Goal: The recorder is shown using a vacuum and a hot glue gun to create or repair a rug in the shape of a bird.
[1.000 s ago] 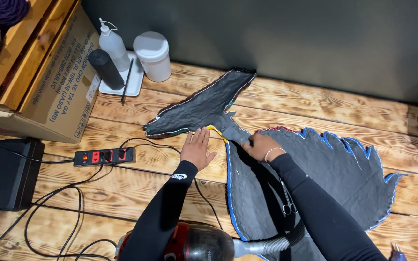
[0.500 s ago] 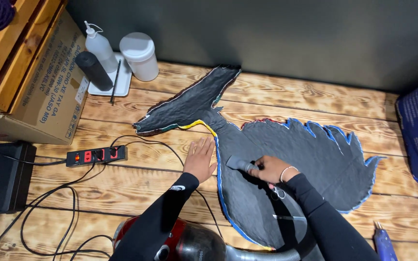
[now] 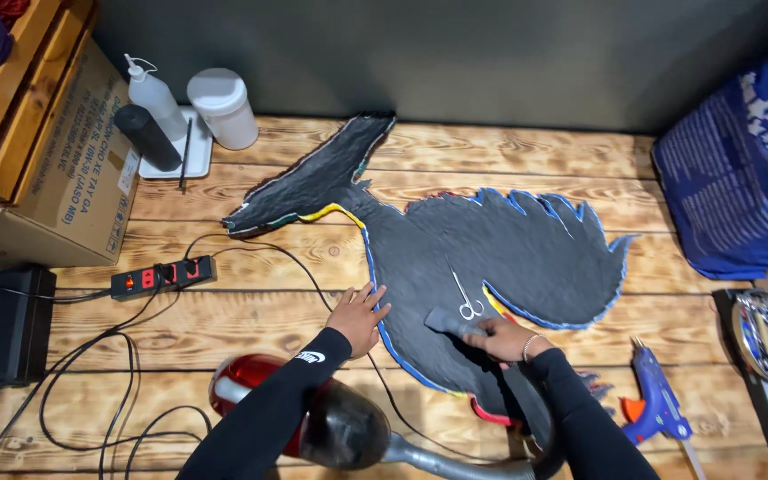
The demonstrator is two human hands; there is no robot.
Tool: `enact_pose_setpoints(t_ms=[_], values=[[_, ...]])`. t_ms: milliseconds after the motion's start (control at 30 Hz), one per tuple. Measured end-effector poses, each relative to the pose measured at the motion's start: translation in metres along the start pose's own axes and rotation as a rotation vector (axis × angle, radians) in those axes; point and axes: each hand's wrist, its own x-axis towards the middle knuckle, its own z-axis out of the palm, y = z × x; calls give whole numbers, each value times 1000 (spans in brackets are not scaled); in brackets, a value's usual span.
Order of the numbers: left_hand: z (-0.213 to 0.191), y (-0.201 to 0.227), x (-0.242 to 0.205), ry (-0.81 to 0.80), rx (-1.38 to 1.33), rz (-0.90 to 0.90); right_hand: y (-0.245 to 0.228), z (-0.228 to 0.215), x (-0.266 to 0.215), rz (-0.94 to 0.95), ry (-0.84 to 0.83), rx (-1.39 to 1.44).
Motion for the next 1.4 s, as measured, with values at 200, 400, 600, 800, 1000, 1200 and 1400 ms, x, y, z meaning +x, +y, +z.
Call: enact_pose_setpoints(t_ms=[200, 400, 600, 800, 1000, 1200, 1400], values=[[-5, 48, -19, -172, 26, -16, -19, 47, -45, -67, -48, -134], [22, 76, -32, -194, 53, 16, 33, 37, -110, 73, -56, -211], [26, 120, -29, -171, 58, 81, 156, 61, -113, 132, 217, -26], [29, 164, -17, -219, 40, 166, 216, 103, -100, 30, 393, 49], [29, 190, -4, -255, 35, 225, 164, 90, -164, 248, 350, 344], [21, 221, 8, -303, 47, 255, 190, 98, -144, 193, 525, 445], [16, 240, 12, -332, 30, 261, 193, 91, -139, 277, 597, 500]])
